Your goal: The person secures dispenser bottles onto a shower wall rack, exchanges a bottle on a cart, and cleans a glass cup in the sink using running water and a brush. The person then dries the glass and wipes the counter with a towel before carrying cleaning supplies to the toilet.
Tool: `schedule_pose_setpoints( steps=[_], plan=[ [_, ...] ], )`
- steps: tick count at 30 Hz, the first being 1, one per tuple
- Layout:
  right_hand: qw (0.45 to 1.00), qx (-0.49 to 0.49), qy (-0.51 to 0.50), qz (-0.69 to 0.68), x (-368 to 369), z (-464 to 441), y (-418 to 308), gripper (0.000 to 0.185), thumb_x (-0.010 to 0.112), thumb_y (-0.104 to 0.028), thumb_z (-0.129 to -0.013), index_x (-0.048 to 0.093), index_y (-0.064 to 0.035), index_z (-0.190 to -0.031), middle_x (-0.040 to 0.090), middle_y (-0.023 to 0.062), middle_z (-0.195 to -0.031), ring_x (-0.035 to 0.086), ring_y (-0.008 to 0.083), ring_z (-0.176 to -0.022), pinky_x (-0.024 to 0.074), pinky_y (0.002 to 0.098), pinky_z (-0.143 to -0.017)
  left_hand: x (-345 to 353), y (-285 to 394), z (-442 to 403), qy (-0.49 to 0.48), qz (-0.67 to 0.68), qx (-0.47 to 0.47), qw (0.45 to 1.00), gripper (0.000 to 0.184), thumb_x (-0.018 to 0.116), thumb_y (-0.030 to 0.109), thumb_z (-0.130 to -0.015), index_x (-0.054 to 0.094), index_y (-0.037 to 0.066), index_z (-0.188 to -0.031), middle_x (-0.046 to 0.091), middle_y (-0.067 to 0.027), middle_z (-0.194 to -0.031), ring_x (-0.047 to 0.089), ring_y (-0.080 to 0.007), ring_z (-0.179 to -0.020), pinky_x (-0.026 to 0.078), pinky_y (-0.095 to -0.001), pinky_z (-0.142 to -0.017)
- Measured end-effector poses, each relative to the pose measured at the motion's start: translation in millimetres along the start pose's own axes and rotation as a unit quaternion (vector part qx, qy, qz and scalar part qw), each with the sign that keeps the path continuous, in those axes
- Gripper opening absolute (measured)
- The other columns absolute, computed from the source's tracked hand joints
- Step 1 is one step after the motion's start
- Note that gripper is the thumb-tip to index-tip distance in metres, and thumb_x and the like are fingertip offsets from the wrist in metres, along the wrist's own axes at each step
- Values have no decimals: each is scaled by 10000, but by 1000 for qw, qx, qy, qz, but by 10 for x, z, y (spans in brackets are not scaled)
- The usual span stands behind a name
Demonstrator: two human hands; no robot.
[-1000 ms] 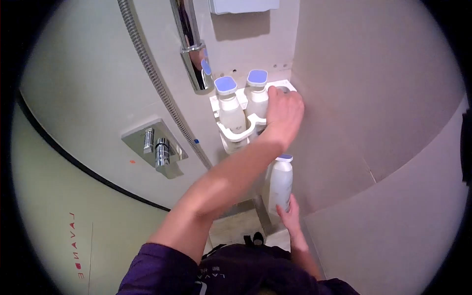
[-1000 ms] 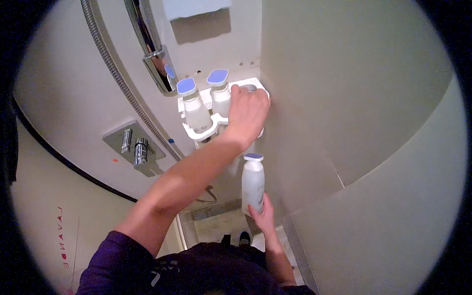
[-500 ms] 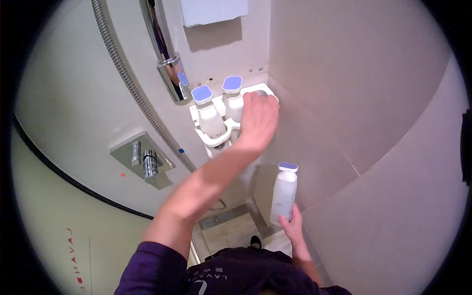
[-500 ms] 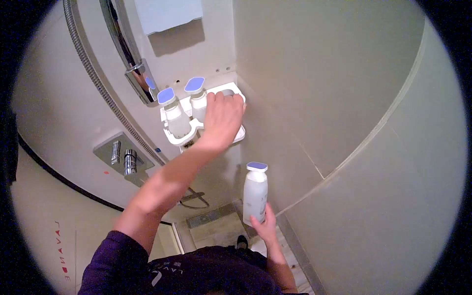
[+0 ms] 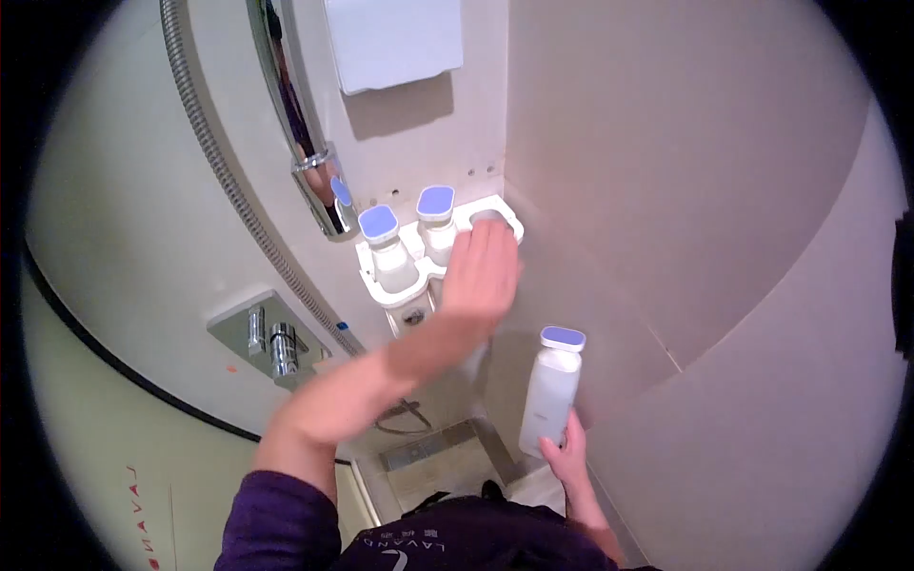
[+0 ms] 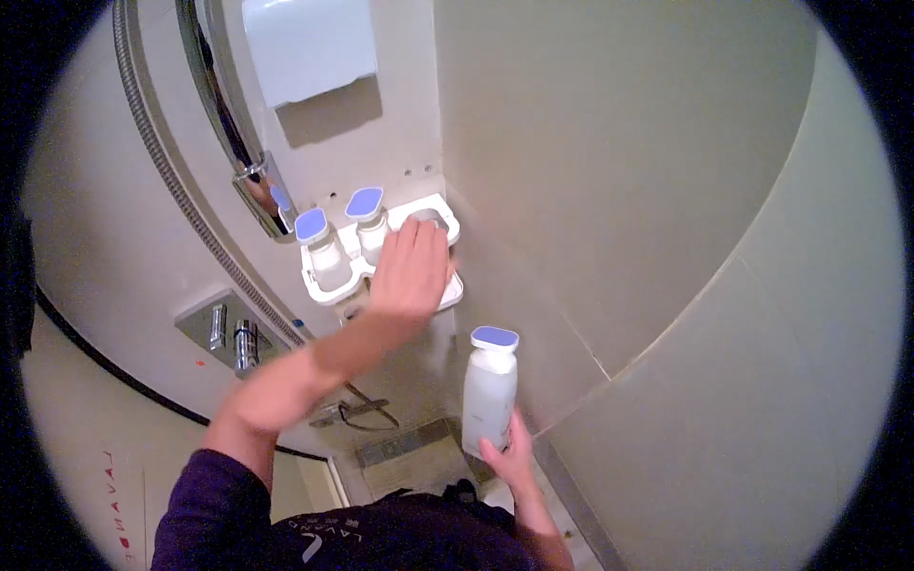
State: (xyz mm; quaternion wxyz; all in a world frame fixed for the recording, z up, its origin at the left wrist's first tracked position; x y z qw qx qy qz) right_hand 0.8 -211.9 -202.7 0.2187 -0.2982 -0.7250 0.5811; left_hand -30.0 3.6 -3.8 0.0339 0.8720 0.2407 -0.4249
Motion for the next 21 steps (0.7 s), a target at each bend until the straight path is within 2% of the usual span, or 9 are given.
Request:
schedule_pose_setpoints(
  steps=[2, 4, 8, 11, 12, 13, 15, 16, 21],
  plan=[
    [999, 2, -2, -43, -2, 23, -78, 678, 649, -200, -688, 393, 18, -1277, 516, 135, -1183, 491, 213, -1108, 385, 347, -942, -214, 16, 319, 98, 143, 38, 984, 499, 701, 187, -693, 506, -4, -1110, 475, -166, -1187, 461, -306, -1120, 362, -393, -945],
    [999, -21, -16, -31, 98, -29, -277, 673, 657, -213, -696, 397, 15, -1274, 511, 130, -1191, 497, 209, -1102, 399, 339, -924, -284, 1, 823, 16, 374, 3, 927, 627, 744, 210, -671, 475, -8, -1194, 466, -169, -1230, 400, -298, -1215, 325, -372, -1015],
    [960, -75, -128, 238, 493, -87, -938, 622, 654, -222, -741, 408, 13, -1261, 514, 122, -1192, 523, 171, -1058, 435, 299, -872, -37, 191, 1688, -151, 694, -220, 668, 525, 658, 294, -767, 500, -24, -1154, 539, -137, -1178, 531, -237, -1068, 431, -365, -904],
    [967, 24, -225, 112, 673, -32, -1170, 490, 600, -185, -814, 438, 0, -1238, 526, 113, -1171, 541, 145, -1036, 465, 274, -824, 91, 47, 2105, -151, 811, -296, 482, 621, 692, 323, -739, 428, -5, -1197, 580, -128, -1101, 560, -272, -1047, 451, -394, -899],
    [953, 58, -263, -138, 631, -85, -1035, 448, 572, -158, -832, 445, 4, -1230, 521, 112, -1175, 538, 145, -1043, 470, 272, -823, 85, -24, 2227, -144, 833, -308, 436, 681, 715, 344, -723, 393, 4, -1218, 588, -129, -1074, 565, -296, -1050, 457, -409, -901],
    [877, 91, -276, -383, 504, -150, -747, 406, 543, -131, -851, 452, 8, -1222, 517, 110, -1179, 535, 146, -1051, 474, 270, -823, -15, -66, 2243, -125, 844, -298, 429, 681, 713, 404, -715, 409, 38, -1202, 562, -146, -1105, 562, -320, -1047, 458, -427, -894],
    [763, 156, -125, -615, 509, -110, -771, 351, 485, -98, -888, 450, 19, -1216, 515, 109, -1172, 523, 169, -1083, 479, 278, -841, -177, -127, 2290, -143, 862, -290, 390, 699, 725, 411, -698, 404, 65, -1212, 542, -158, -1127, 564, -323, -1030, 457, -426, -890],
    [769, 186, 11, -611, 598, -147, -1012, 335, 455, -92, -906, 442, 27, -1219, 517, 109, -1160, 514, 190, -1108, 479, 288, -860, -222, -131, 2321, -151, 872, -285, 369, 708, 731, 415, -689, 401, 78, -1218, 532, -164, -1138, 565, -325, -1022, 457, -426, -888],
    [859, 195, -29, -472, 786, -251, -1237, 413, 405, -135, -946, 326, 33, -1315, 496, 154, -1222, 500, 250, -1133, 445, 322, -935, -196, -64, 2390, -165, 898, -233, 334, 622, 639, 293, -748, 398, 3, -1243, 503, -139, -1202, 563, -270, -1042, 460, -408, -879]
  ],
)
Point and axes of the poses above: each hand's wrist, its own z-axis away from the middle knuckle, its own x-axis out of the palm, y = z × x, the point moved 1 cm from there along -z, towards the middle knuckle
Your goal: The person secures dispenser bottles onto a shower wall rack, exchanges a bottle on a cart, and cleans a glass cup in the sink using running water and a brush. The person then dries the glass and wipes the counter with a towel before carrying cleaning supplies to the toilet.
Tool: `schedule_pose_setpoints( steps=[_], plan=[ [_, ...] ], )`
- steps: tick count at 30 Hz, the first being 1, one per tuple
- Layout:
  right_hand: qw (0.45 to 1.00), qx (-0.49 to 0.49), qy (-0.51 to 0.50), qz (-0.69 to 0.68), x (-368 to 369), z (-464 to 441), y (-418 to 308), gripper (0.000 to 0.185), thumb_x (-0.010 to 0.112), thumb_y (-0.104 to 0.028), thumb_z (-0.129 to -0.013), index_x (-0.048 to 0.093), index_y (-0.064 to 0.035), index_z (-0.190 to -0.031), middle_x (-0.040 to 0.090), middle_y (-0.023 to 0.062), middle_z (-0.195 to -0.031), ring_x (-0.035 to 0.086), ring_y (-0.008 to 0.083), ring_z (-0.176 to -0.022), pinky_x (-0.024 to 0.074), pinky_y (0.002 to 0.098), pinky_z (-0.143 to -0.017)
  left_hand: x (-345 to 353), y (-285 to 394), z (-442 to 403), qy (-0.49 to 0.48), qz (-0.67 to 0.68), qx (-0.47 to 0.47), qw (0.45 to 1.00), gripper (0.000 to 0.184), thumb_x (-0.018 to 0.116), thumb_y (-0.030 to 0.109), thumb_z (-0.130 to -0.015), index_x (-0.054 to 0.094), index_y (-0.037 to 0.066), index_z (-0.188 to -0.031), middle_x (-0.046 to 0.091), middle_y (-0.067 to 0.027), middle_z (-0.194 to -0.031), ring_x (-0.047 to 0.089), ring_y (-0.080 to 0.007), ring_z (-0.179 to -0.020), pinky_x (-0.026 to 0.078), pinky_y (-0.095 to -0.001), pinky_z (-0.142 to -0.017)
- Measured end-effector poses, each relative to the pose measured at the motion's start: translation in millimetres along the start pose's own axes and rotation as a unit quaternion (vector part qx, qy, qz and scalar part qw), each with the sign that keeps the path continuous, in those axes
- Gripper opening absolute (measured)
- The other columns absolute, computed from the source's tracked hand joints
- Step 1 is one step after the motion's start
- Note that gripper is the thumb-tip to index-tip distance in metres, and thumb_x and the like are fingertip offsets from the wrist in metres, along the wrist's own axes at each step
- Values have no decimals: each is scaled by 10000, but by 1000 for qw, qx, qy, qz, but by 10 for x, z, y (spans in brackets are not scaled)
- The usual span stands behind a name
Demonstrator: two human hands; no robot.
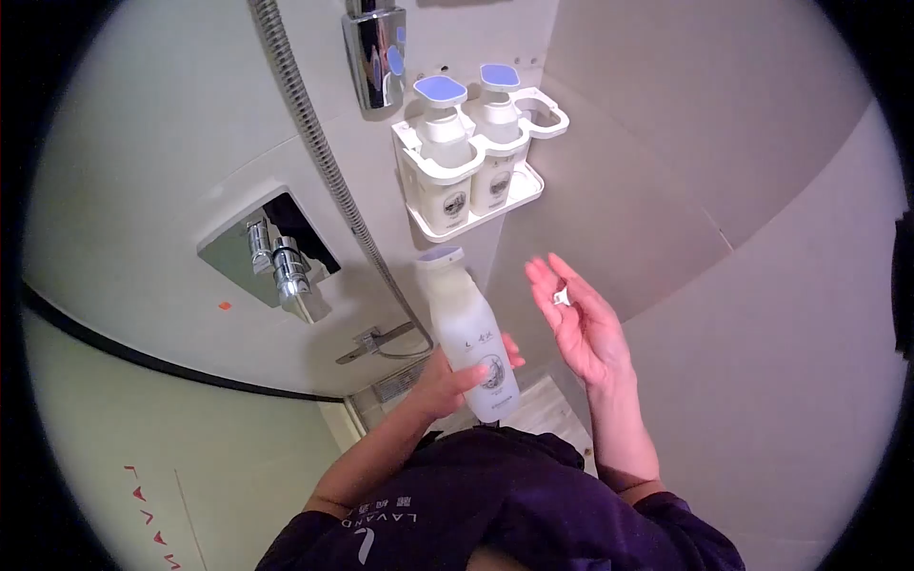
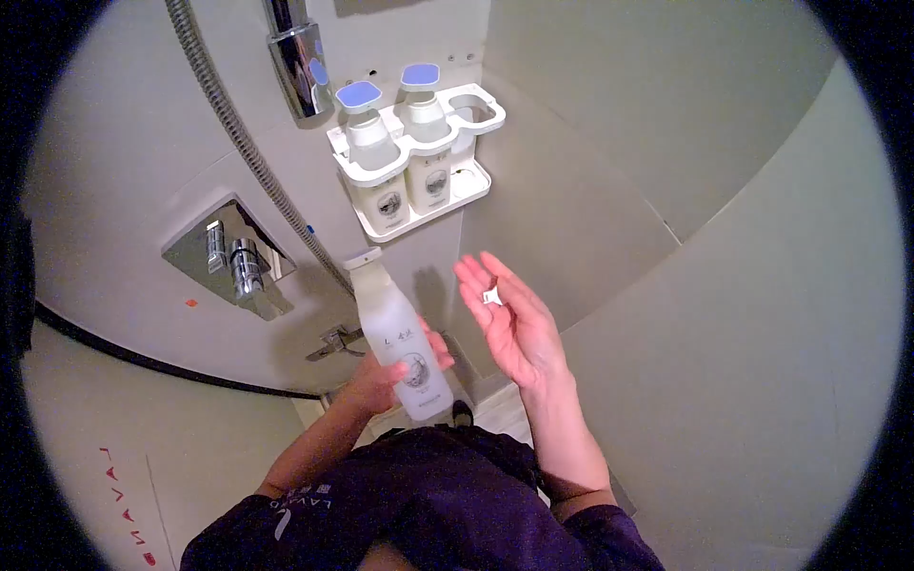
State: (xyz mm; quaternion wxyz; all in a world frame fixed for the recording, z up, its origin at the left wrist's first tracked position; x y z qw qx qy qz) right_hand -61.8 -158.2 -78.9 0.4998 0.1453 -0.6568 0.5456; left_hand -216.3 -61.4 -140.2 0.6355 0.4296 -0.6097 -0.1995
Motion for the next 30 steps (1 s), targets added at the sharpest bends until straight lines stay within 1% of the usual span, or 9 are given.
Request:
schedule_pose_setpoints(
  steps=[4, 7, 11, 12, 15, 20, 24, 26, 30],
  plan=[
    [942, -83, -54, 319, 51, 18, 47, 464, 383, -200, -966, 270, 2, -1368, 480, 164, -1264, 465, 259, -1176, 431, 342, -935, 124, 98, -6, -11, 18, -22, 1000, 731, 689, 314, -709, 331, 84, -1304, 450, -168, -1248, 540, -315, -1056, 432, -433, -916],
    [881, 4, -103, 461, 229, 188, 135, 460, 368, -221, -973, 273, -29, -1380, 478, 126, -1277, 450, 257, -1193, 393, 347, -962, 215, 88, -50, -6, 14, 42, 999, 699, 648, 272, -730, 328, 33, -1303, 470, -156, -1229, 515, -280, -1092, 409, -417, -946],
    [632, -221, -218, 710, 135, 108, 168, 397, 432, -140, -933, 399, -56, -1320, 469, 182, -1262, 430, 303, -1182, 366, 370, -992, 111, -11, -8, 48, -34, 43, 997, 459, 595, 170, -796, 450, -8, -1193, 544, -79, -1104, 530, -168, -1023, 430, -334, -885],
    [546, -301, -159, 766, 210, 127, 142, 343, 529, -105, -875, 529, -82, -1217, 513, 159, -1185, 495, 263, -1102, 447, 337, -879, 101, -12, -1, 54, -52, 56, 996, 440, 591, 163, -799, 461, -7, -1184, 547, -73, -1097, 527, -158, -1020, 428, -326, -880],
    [629, -173, -87, 753, 286, 167, 55, 213, 590, -90, -841, 627, -67, -1050, 583, 115, -991, 587, 192, -900, 488, 293, -710, 154, 70, -11, 51, -63, 97, 992, 447, 600, 157, -791, 462, -7, -1184, 547, -76, -1097, 519, -155, -1032, 419, -326, -888],
    [709, -219, -51, 669, 578, 61, -327, 84, 615, -54, -830, 637, 19, -864, 563, 36, -686, 556, 91, -573, 454, 225, -505, 316, 260, -92, 75, -29, 159, 984, 509, 601, 152, -769, 419, -12, -1215, 511, -108, -1155, 517, -214, -1084, 413, -365, -922],
    [498, -398, 10, 770, 1078, -477, -1113, 101, 589, -62, -802, 648, -1, -857, 620, 136, -749, 624, 219, -635, 489, 323, -582, 182, 260, -50, 48, -42, 137, 989, 524, 599, 140, -758, 402, -22, -1216, 499, -123, -1169, 513, -248, -1104, 415, -387, -931],
    [311, -444, -25, 840, 1267, -869, -1270, 110, 588, -59, -779, 662, -31, -856, 627, 153, -804, 625, 292, -725, 495, 366, -643, 132, 192, 10, 46, -56, 114, 991, 521, 598, 137, -756, 402, -26, -1211, 503, -125, -1163, 516, -248, -1099, 419, -388, -927],
    [244, -380, -69, 889, 1348, -1590, -1363, 128, 597, -64, -741, 673, -67, -844, 633, 155, -844, 619, 321, -795, 506, 391, -693, 81, 84, 108, 40, -76, 92, 992, 504, 598, 147, -761, 412, -25, -1197, 507, -130, -1155, 528, -245, -1083, 426, -391, -919]
  ],
)
Point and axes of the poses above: each hand's wrist, its own z-axis away from the middle knuckle, its own x-axis out of the palm, y = z × x, the point moved 1 cm from there along -z, towards the middle knuckle
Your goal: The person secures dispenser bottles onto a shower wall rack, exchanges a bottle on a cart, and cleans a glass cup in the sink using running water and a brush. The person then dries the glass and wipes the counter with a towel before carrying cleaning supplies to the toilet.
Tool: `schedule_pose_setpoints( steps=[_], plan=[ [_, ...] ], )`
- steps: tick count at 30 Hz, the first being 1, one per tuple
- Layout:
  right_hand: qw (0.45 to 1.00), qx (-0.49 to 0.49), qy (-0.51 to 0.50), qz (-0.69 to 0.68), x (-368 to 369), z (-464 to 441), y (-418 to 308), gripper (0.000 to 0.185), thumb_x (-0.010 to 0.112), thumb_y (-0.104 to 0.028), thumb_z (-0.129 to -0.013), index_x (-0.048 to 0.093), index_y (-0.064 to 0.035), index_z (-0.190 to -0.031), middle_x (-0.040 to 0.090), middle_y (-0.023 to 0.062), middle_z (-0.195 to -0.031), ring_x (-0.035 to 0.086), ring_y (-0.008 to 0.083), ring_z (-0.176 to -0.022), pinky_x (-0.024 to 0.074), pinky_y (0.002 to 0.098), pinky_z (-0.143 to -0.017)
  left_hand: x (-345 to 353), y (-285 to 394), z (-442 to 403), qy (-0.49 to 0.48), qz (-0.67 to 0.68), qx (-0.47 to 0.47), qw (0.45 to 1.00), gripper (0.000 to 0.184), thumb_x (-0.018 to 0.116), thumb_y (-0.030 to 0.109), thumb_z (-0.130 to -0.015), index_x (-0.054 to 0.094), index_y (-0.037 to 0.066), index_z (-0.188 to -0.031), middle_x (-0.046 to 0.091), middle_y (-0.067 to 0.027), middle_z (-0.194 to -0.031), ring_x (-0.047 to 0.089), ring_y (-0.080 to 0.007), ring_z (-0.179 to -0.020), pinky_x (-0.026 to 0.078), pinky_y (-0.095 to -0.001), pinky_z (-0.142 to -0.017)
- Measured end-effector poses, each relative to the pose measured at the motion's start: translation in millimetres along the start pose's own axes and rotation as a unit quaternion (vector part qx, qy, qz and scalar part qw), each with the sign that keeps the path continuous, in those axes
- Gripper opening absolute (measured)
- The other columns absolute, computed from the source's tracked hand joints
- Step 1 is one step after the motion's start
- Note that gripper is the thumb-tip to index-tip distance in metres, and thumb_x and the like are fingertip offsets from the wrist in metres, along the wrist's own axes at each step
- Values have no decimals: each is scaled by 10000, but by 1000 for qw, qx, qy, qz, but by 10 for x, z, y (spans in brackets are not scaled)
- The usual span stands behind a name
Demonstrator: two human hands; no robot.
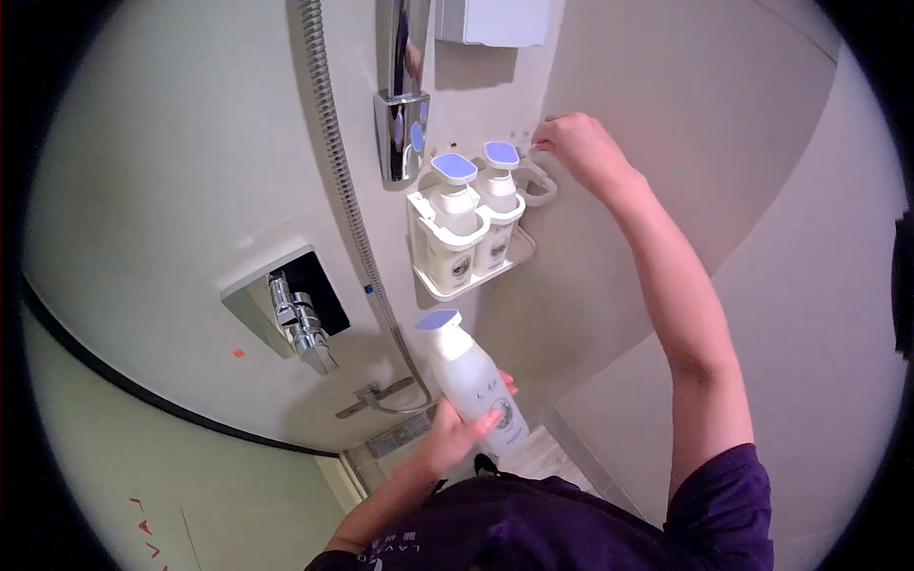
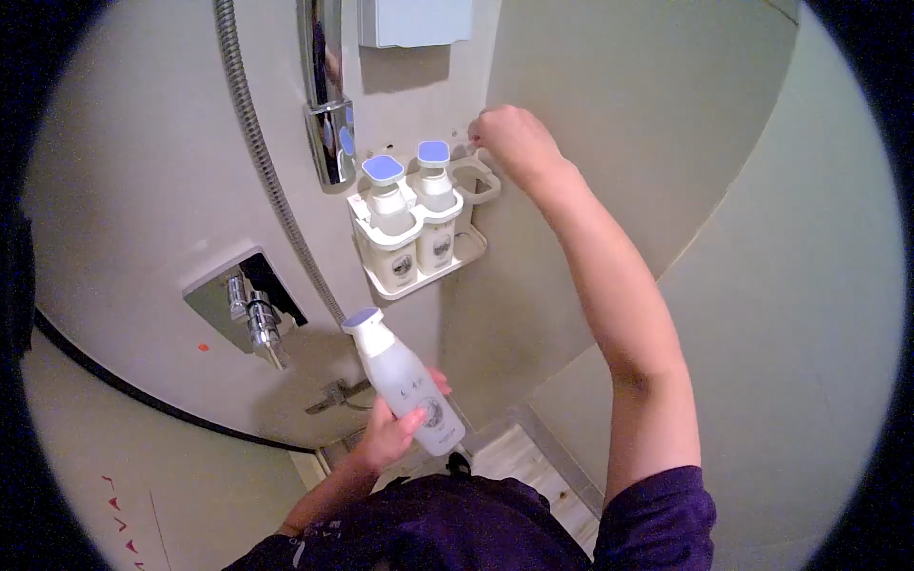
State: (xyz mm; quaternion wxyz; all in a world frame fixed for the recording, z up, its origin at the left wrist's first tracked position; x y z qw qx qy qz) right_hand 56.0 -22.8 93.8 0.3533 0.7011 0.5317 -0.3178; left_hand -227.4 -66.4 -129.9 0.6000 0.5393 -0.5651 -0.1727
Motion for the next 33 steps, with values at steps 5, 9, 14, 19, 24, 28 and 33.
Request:
schedule_pose_setpoints(
  steps=[5, 9, 14, 19, 24, 28, 33],
  plan=[
    [994, -3, -100, 41, 263, -227, 134, 122, 600, -95, -727, 673, -76, -823, 638, 156, -846, 622, 326, -812, 513, 389, -707, -57, -10, 93, 19, -4, -24, 1000, 512, 617, 147, -751, 418, -25, -1190, 509, -131, -1153, 532, -244, -1079, 429, -393, -917],
    [991, 4, -129, 47, 240, -298, 83, 129, 592, -87, -722, 674, -79, -822, 641, 153, -844, 624, 325, -812, 515, 383, -702, -116, -25, 125, 30, -5, -25, 999, 520, 622, 134, -744, 417, -25, -1196, 510, -131, -1157, 531, -248, -1084, 429, -394, -919],
    [989, -30, -142, 28, 286, -390, 127, 129, 571, -58, -740, 673, -53, -818, 637, 156, -767, 616, 317, -721, 498, 372, -633, -142, -42, 122, 33, -5, -24, 999, 521, 617, 126, -742, 418, -27, -1199, 509, -135, -1160, 531, -252, -1088, 431, -399, -918],
    [983, -7, -186, 1, 156, -454, 68, 116, 576, -46, -738, 668, -32, -807, 630, 142, -711, 616, 278, -674, 497, 352, -600, -191, -107, 121, 39, -19, -54, 998, 568, 584, 148, -721, 387, -39, -1220, 495, -158, -1162, 509, -283, -1102, 415, -427, -938],
    [981, -50, -186, 14, 164, -444, 93, 113, 575, -48, -751, 665, -21, -814, 633, 143, -738, 619, 267, -678, 497, 350, -602, -253, -130, 92, 48, -31, -47, 997, 547, 589, 119, -710, 408, -35, -1203, 508, -152, -1154, 526, -274, -1085, 428, -421, -923],
    [976, -33, -212, 33, 58, -453, -4, 104, 570, -53, -757, 658, -19, -802, 636, 147, -770, 619, 295, -695, 497, 374, -625, -258, -110, 71, 72, -18, -59, 995, 499, 594, 83, -714, 442, -30, -1177, 533, -142, -1135, 549, -251, -1065, 440, -399, -909],
    [985, -52, -161, 20, 182, -409, 58, 109, 556, -51, -752, 654, -20, -791, 638, 149, -775, 615, 297, -689, 494, 370, -610, -269, -106, 6, 59, -42, -82, 994, 584, 582, 149, -694, 394, -22, -1220, 494, -155, -1165, 511, -290, -1100, 410, -435, -944]
  ],
)
Point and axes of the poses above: each hand's wrist, its own z-axis away from the middle knuckle, its own x-axis out of the palm, y = z × x, the point moved 1 cm from there along -z, towards the middle knuckle
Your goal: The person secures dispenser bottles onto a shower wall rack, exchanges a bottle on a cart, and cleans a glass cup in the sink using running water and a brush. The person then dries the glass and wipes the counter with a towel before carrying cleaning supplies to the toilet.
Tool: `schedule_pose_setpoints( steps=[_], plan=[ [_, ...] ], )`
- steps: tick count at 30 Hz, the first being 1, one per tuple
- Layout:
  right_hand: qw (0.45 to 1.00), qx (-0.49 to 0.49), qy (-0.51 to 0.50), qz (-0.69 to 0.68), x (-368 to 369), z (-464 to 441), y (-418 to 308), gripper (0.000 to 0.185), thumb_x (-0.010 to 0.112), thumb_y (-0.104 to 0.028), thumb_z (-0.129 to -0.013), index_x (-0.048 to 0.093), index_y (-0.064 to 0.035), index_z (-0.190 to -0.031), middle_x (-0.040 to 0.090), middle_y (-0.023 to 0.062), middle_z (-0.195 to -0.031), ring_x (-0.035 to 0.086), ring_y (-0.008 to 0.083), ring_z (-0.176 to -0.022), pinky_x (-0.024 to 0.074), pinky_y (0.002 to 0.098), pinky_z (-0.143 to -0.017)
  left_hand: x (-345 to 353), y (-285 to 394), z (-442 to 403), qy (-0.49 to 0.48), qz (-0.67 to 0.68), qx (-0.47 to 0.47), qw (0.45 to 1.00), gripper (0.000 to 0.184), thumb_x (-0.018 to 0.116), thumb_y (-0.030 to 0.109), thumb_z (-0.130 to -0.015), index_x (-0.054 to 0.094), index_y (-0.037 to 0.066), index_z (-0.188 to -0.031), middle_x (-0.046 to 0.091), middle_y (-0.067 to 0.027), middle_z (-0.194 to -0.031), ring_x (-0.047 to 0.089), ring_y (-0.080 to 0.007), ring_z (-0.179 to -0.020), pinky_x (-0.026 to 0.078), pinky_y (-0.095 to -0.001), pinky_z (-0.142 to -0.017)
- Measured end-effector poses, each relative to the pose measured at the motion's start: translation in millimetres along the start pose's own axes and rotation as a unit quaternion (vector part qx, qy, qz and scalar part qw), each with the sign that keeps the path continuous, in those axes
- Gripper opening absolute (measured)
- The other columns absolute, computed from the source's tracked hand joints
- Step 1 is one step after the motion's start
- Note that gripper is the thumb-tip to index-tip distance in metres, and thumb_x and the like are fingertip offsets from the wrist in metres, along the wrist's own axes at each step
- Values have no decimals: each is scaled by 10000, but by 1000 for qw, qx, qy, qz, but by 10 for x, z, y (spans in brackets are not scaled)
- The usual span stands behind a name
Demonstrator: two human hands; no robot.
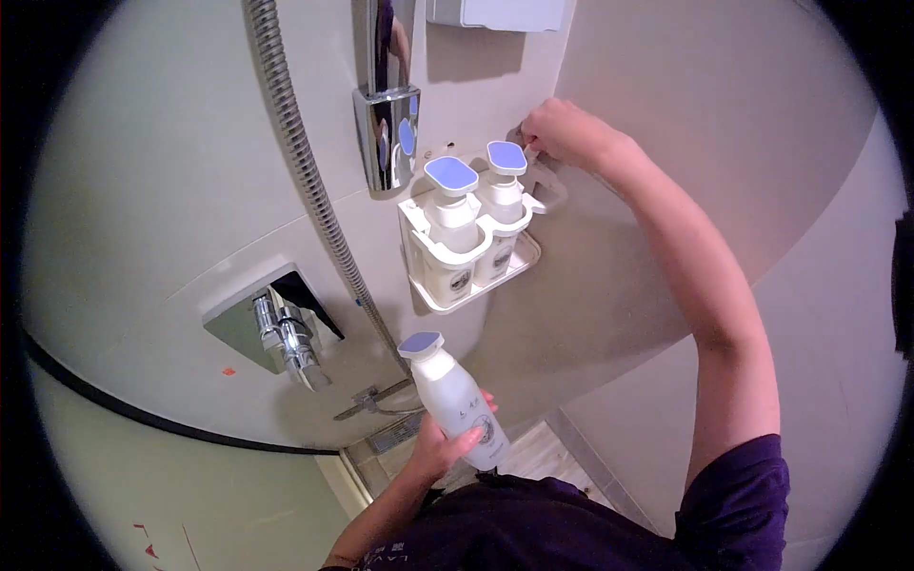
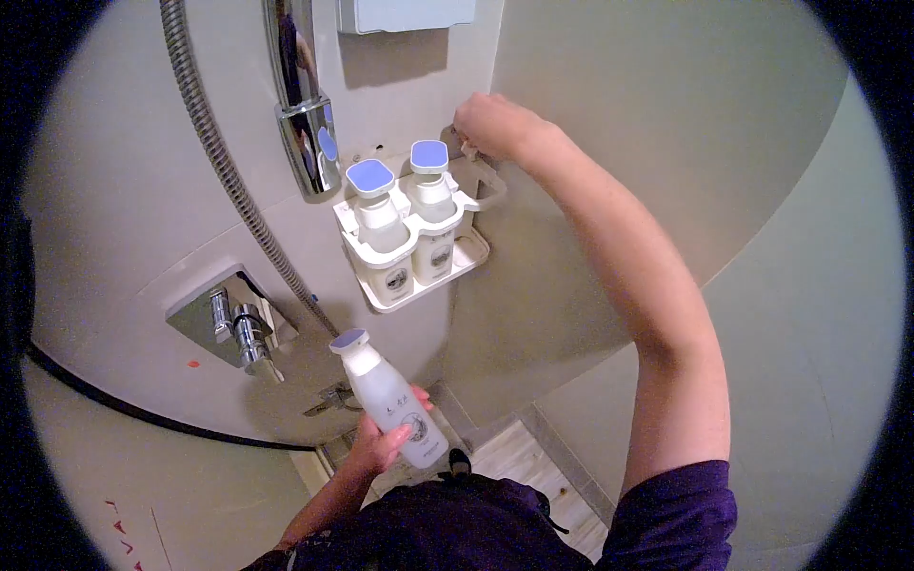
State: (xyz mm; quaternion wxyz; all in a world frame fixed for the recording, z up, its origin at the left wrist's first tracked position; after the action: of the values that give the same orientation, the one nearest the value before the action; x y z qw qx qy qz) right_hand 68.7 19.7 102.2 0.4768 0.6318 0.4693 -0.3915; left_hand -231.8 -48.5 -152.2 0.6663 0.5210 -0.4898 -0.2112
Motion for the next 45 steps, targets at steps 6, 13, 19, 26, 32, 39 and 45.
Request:
schedule_pose_setpoints(
  steps=[6, 13, 19, 26, 32, 39, 45],
  plan=[
    [1000, -11, -23, -2, 35, -45, 47, 111, 554, -46, -733, 653, -29, -782, 641, 142, -780, 617, 302, -700, 500, 365, -610, 97, 23, -60, -1, 10, -15, 1000, 594, 579, 157, -696, 385, -28, -1226, 489, -158, -1176, 506, -288, -1101, 401, -430, -950],
    [989, -81, -15, 119, 185, 44, 43, 78, 571, -54, -723, 637, -51, -765, 636, 137, -780, 619, 318, -753, 502, 385, -647, 108, 7, -86, -14, 34, 34, 999, 517, 571, 93, -726, 409, -32, -1201, 510, -149, -1155, 528, -264, -1085, 416, -409, -934],
    [997, -20, -13, 68, 52, -16, 22, 101, 569, -11, -726, 657, -32, -771, 636, 172, -857, 622, 324, -833, 515, 386, -717, 124, 45, -24, -4, 33, 44, 998, 574, 580, 155, -714, 382, -40, -1217, 485, -167, -1173, 501, -288, -1098, 404, -432, -943],
    [988, 82, 25, -125, -92, 180, -56, 162, 593, -31, -718, 620, -18, -878, 633, 176, -886, 603, 354, -852, 490, 408, -730, 117, -1, 26, -6, 55, 53, 997, 514, 588, 104, -754, 404, -41, -1211, 518, -154, -1156, 541, -262, -1076, 429, -406, -926],
    [984, 67, 8, -162, 44, 184, 59, 136, 578, -36, -732, 632, -20, -856, 643, 174, -811, 622, 316, -781, 493, 385, -703, 136, -21, 21, -17, 49, 44, 998, 509, 600, 121, -757, 411, -36, -1202, 521, -144, -1153, 540, -259, -1077, 429, -401, -925],
    [989, 54, -21, -136, 59, 105, 56, 123, 566, -18, -760, 635, -9, -862, 636, 132, -717, 601, 208, -624, 492, 322, -596, 145, -49, 53, -40, 40, 45, 997, 515, 595, 126, -752, 401, -28, -1204, 510, -149, -1158, 528, -266, -1085, 419, -411, -935],
    [926, 94, -135, -341, 11, 50, 62, 105, 533, -5, -814, 608, 41, -870, 636, 89, -730, 600, 137, -611, 503, 255, -562, 128, -78, 106, -11, 32, 13, 999, 564, 575, 133, -739, 363, -30, -1236, 483, -164, -1181, 499, -283, -1110, 397, -433, -957]
  ],
)
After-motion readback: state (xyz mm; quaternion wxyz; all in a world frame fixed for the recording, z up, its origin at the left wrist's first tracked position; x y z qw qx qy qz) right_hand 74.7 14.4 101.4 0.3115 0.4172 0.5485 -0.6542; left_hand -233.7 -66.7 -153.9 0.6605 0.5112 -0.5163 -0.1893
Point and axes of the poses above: each hand's wrist, its own z-axis away from the middle knuckle, its own x-axis out of the palm, y = z × x, the point moved 1 cm from there along -z, towards the middle knuckle
